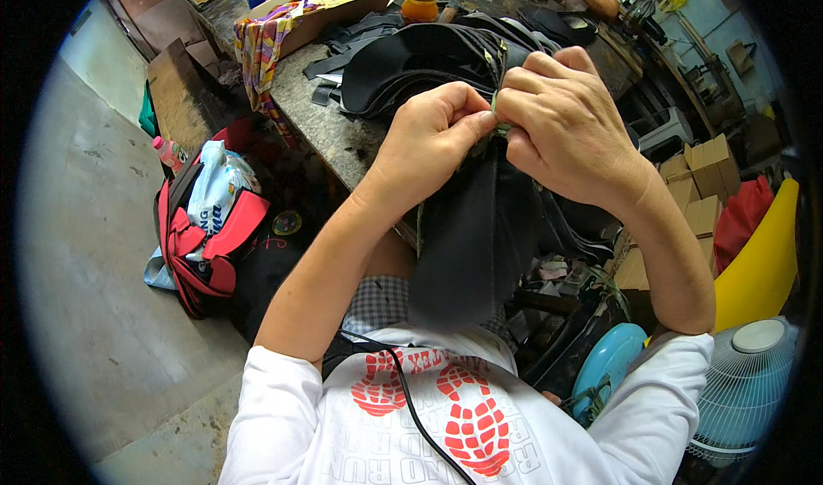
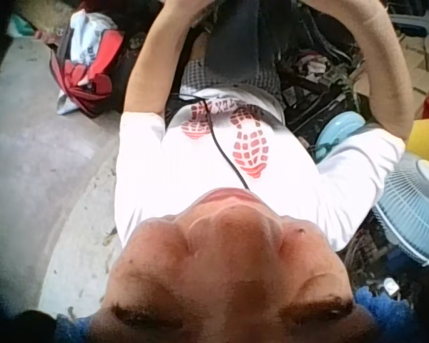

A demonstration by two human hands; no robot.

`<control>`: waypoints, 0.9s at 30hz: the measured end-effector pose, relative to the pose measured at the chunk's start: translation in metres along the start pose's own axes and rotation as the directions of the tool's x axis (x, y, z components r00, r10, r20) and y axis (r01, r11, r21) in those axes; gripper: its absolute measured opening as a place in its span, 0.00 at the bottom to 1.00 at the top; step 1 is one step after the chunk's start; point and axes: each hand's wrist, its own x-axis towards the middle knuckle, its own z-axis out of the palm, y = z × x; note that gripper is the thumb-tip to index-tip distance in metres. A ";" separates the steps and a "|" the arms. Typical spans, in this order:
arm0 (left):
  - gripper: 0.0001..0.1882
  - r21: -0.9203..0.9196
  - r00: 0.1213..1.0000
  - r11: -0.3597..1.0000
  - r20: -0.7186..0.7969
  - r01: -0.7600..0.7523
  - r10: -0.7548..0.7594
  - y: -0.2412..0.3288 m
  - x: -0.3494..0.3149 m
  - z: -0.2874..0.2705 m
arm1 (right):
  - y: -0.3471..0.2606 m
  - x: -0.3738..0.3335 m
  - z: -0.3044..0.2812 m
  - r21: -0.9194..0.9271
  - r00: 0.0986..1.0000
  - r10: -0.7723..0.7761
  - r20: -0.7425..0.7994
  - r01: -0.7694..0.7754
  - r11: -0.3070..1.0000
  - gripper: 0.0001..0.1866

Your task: The person gathers black shoes from a workbench and stacks them into a bundle. They then use a green rubber band to tie the stack together, wrapping and tightening it around the shoes.

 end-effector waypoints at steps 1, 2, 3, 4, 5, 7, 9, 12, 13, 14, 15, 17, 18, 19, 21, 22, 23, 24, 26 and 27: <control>0.08 -0.003 1.000 1.000 -0.007 -0.002 0.002 0.000 0.000 -0.001 | 0.000 0.001 0.001 0.069 0.999 0.040 -0.006 -0.040 0.997 0.05; 0.08 -0.007 1.000 1.000 -0.020 -0.011 0.011 0.000 0.001 -0.002 | -0.001 0.001 0.003 0.128 0.994 0.110 0.014 -0.111 0.986 0.05; 0.08 -0.021 1.000 1.000 -0.024 -0.018 0.018 -0.001 0.002 -0.001 | -0.001 0.001 0.005 0.279 0.973 0.224 0.063 -0.233 0.932 0.04; 0.08 -0.036 0.999 0.999 -0.034 -0.033 0.032 -0.002 0.004 -0.001 | -0.002 0.001 0.007 0.401 0.924 0.350 0.153 -0.381 0.833 0.04; 0.08 -0.048 0.998 0.998 -0.042 -0.038 0.036 -0.002 0.006 -0.001 | -0.003 0.001 0.008 0.498 0.854 0.452 0.257 -0.518 0.696 0.05; 0.08 -0.047 0.999 0.999 -0.037 -0.028 0.026 -0.004 0.006 -0.002 | -0.001 0.001 0.008 0.482 0.854 0.446 0.267 -0.519 0.705 0.05; 0.08 -0.037 0.999 0.999 -0.026 -0.024 0.023 -0.005 0.007 -0.002 | 0.003 0.002 0.003 0.326 0.930 0.334 0.152 -0.367 0.871 0.05; 0.08 -0.013 0.998 0.998 -0.016 -0.059 0.058 -0.006 0.007 -0.001 | 0.010 0.004 -0.008 -0.093 1.000 -0.005 -0.005 0.005 0.996 0.05; 0.08 -0.006 0.997 0.997 -0.018 -0.076 0.076 -0.006 0.008 0.000 | 0.011 0.005 -0.011 -0.126 1.000 -0.031 -0.003 0.030 0.992 0.05; 0.08 0.002 0.995 0.996 -0.019 -0.094 0.094 -0.006 0.009 0.001 | 0.011 0.004 -0.012 -0.186 0.999 -0.053 0.004 0.052 0.981 0.05; 0.08 -0.002 0.996 0.996 -0.018 -0.086 0.086 -0.006 0.008 0.001 | 0.011 0.004 -0.013 -0.039 1.000 0.020 0.010 -0.020 0.999 0.05; 0.08 -0.013 0.998 0.998 -0.016 -0.067 0.066 -0.006 0.007 0.000 | 0.008 0.002 -0.009 0.400 0.974 0.194 0.117 -0.225 0.888 0.04; 0.08 -0.022 0.998 0.998 -0.025 -0.062 0.062 -0.007 0.006 -0.001 | 0.006 0.001 -0.006 0.557 0.933 0.279 0.227 -0.360 0.749 0.04; 0.09 -0.031 0.998 0.998 -0.036 -0.058 0.057 -0.008 0.006 -0.003 | 0.007 -0.001 -0.004 0.440 0.968 0.222 0.115 -0.249 0.863 0.05; 0.08 -0.028 0.997 0.997 -0.039 -0.072 0.070 -0.011 0.004 -0.006 | 0.013 -0.007 -0.001 0.130 0.997 0.079 -0.013 -0.077 0.989 0.06; 0.08 -0.008 0.996 0.997 -0.030 -0.079 0.079 -0.014 0.002 -0.007 | 0.018 -0.010 0.000 -0.046 0.999 -0.003 -0.046 0.001 0.999 0.07; 0.08 0.016 0.995 0.996 -0.029 -0.091 0.091 -0.017 -0.001 -0.008 | 0.025 -0.012 0.003 -0.101 0.997 -0.055 -0.048 0.050 0.994 0.09; 0.08 0.039 0.990 0.989 -0.022 -0.142 0.143 -0.020 -0.004 -0.009 | 0.031 -0.014 0.005 -0.117 0.997 -0.059 -0.041 0.054 0.992 0.09; 0.08 0.216 0.986 0.969 -0.087 -0.119 0.141 -0.027 -0.011 -0.015 | 0.039 -0.020 0.014 -0.147 0.997 -0.052 -0.049 0.044 0.988 0.09; 0.07 0.257 0.988 0.961 -0.082 -0.105 0.130 -0.030 -0.017 -0.017 | 0.041 -0.022 0.021 -0.150 0.990 -0.060 -0.126 0.041 0.988 0.10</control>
